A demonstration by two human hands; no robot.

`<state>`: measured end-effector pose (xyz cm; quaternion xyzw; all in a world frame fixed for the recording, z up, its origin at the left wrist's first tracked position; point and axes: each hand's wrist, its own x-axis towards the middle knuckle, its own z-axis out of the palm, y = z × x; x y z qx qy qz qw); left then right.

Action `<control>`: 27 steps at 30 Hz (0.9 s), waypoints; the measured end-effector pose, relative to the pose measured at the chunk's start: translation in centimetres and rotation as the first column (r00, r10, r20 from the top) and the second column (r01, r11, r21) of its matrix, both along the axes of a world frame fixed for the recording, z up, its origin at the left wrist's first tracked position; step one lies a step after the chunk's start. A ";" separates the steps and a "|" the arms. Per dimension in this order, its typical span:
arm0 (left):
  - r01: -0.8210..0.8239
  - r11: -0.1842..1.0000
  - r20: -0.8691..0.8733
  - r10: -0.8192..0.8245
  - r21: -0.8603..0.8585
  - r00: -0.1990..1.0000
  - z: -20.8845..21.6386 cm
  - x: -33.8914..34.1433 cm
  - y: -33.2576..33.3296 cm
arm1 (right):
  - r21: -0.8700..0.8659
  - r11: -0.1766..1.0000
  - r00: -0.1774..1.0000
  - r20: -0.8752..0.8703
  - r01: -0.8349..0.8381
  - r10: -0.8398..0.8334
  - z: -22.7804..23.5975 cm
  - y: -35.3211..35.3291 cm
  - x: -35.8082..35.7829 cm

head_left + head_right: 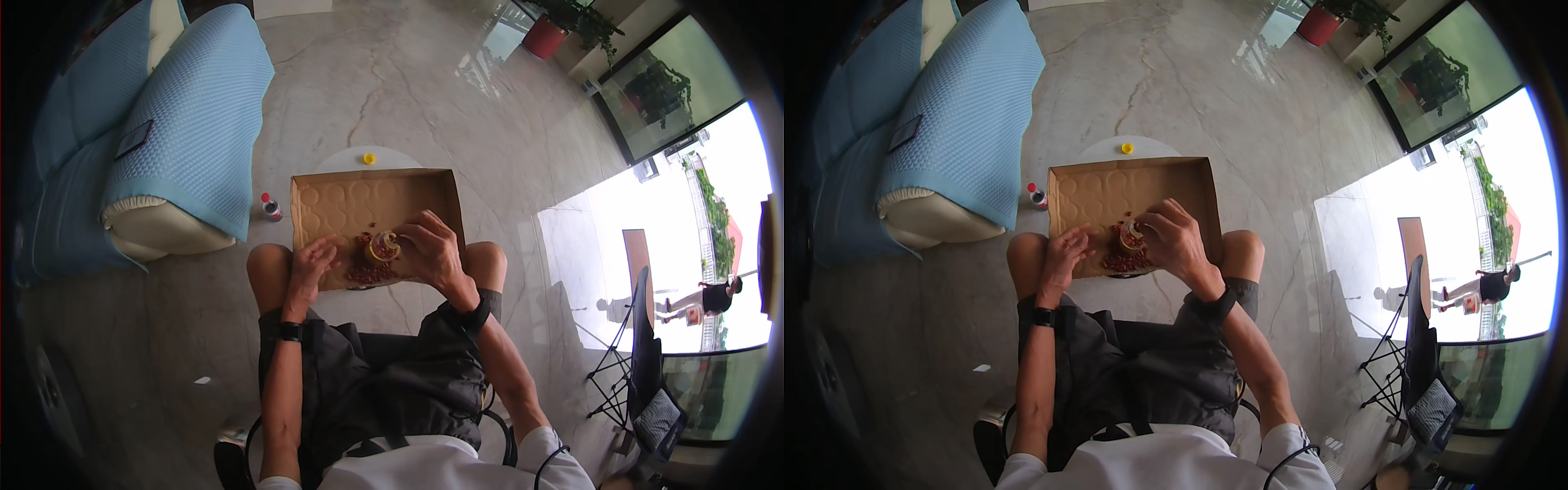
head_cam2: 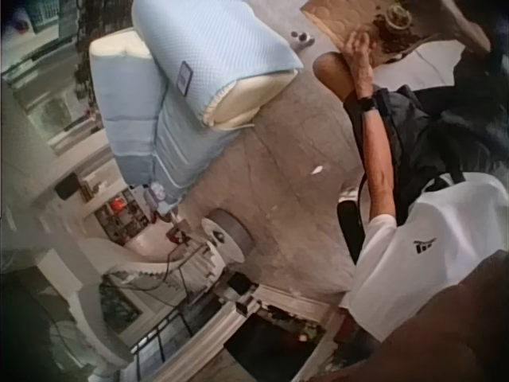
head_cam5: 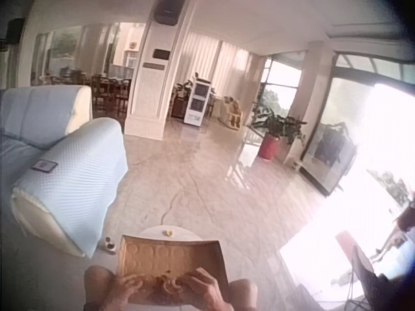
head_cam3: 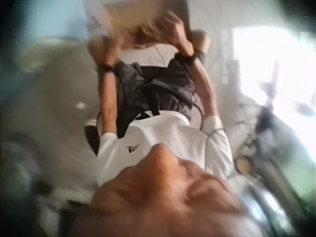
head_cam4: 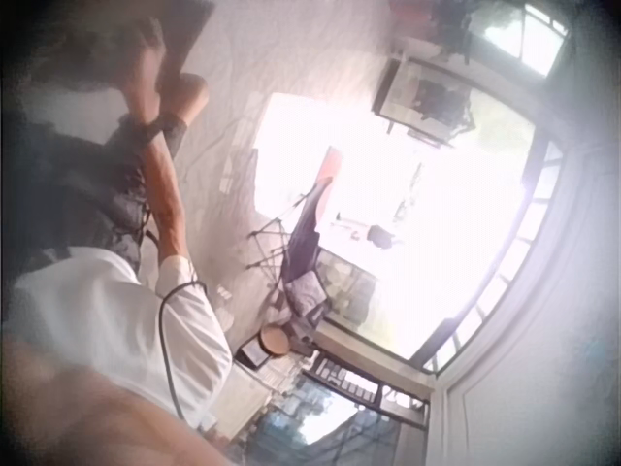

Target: Arranging small red beads around a bottle inside a cardboard box.

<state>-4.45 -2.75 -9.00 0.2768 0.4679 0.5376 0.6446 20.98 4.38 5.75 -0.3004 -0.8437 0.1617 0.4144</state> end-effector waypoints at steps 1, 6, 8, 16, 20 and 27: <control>-0.003 1.000 -0.004 0.003 0.004 1.000 0.0 0.2 0.0 | -0.002 1.000 1.000 0.000 0.005 -0.005 -0.1 0.1 0.2; -0.019 1.000 0.007 0.019 -0.003 1.000 0.0 -0.1 -0.1 | -0.017 0.998 0.997 -0.053 0.057 -0.058 0.7 -0.3 0.2; -0.016 1.000 -0.010 0.016 0.009 1.000 0.2 -0.2 -0.1 | -0.140 0.982 0.991 -0.019 0.127 -0.131 -0.6 0.1 1.0; -0.006 1.000 -0.141 0.004 -0.010 0.990 0.1 -0.3 -0.2 | -0.315 0.915 0.832 0.554 0.251 -0.038 -10.9 2.6 3.3; 0.011 1.000 -0.048 -0.010 0.008 0.999 0.5 1.0 0.7 | -0.245 0.934 0.716 0.698 0.261 -0.017 -14.5 3.5 4.0; -0.024 1.000 -0.073 0.023 -0.016 0.997 0.8 0.0 -0.2 | -0.345 0.926 0.772 0.627 0.155 0.105 -13.3 2.9 1.4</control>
